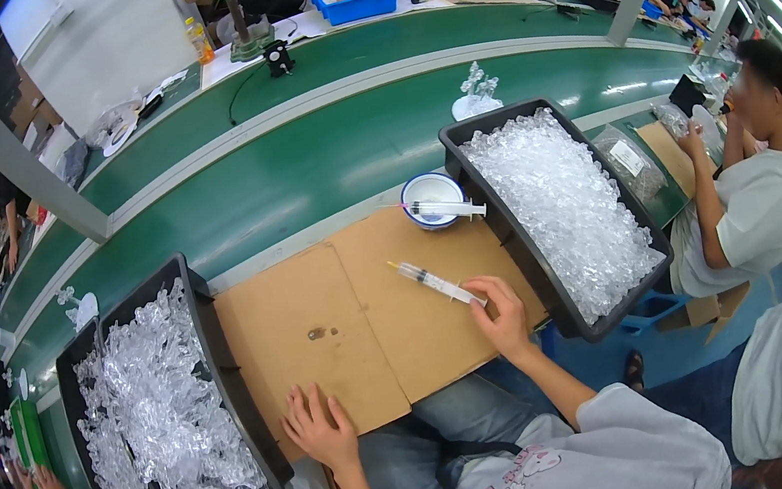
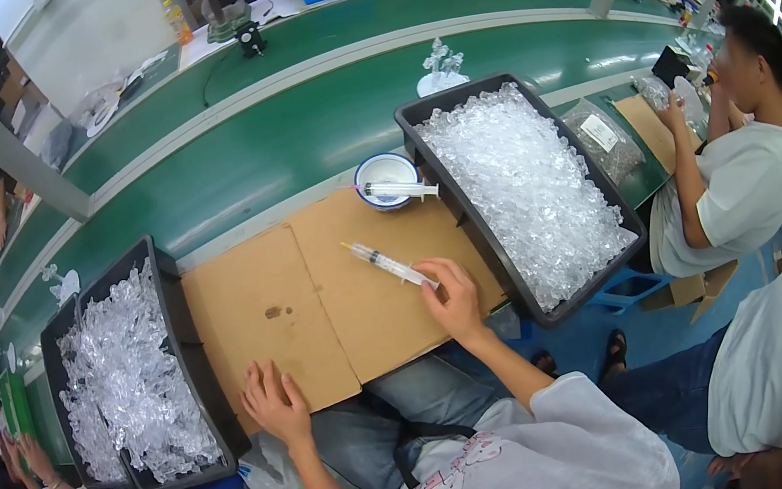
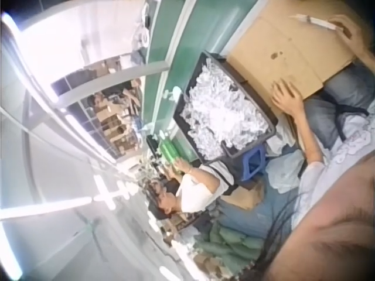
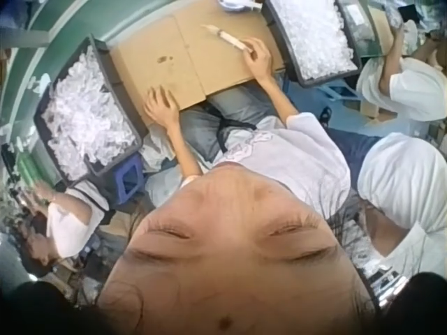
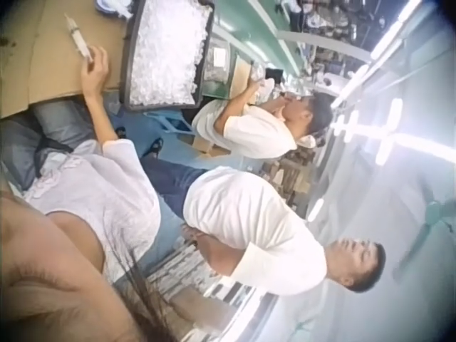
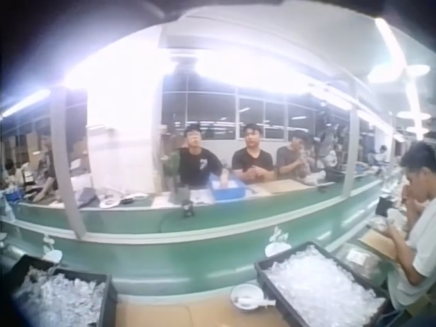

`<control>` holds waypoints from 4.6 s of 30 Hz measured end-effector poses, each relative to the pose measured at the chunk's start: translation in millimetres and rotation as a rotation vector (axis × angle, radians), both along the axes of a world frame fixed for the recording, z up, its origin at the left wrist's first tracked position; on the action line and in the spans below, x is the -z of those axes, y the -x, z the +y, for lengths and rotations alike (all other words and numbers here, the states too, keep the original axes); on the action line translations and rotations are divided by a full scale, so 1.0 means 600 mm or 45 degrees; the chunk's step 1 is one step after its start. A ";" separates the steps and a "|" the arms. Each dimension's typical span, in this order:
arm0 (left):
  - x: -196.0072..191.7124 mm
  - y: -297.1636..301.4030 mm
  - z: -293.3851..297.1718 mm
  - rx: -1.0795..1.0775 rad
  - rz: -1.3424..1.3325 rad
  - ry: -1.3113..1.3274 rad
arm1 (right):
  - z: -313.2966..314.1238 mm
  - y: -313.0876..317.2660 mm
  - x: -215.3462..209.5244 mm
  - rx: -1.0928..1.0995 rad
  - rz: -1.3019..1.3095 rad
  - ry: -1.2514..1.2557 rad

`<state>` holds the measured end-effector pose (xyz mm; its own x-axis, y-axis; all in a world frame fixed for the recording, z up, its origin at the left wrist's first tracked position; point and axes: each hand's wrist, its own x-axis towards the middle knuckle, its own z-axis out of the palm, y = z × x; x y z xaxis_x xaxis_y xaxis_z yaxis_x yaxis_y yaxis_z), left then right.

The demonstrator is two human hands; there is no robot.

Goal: Gluing plastic crystal-like decorative pieces onto a circular base to form a cross-shaped fixture using a syringe for glue application.

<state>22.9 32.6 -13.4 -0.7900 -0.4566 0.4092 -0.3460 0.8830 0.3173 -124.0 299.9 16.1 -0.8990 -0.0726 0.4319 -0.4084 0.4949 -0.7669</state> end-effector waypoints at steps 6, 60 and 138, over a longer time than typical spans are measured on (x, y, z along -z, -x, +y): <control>-0.010 -0.007 -0.009 -0.048 0.012 -0.052 | -0.018 -0.003 0.001 -0.039 -0.015 -0.008; 0.001 -0.005 0.016 -0.013 0.038 -0.135 | -1.058 0.424 -0.056 -1.267 0.125 -1.103; -0.155 0.057 -0.010 0.431 0.789 -0.858 | -0.246 -0.007 -0.146 -1.167 -0.632 -0.191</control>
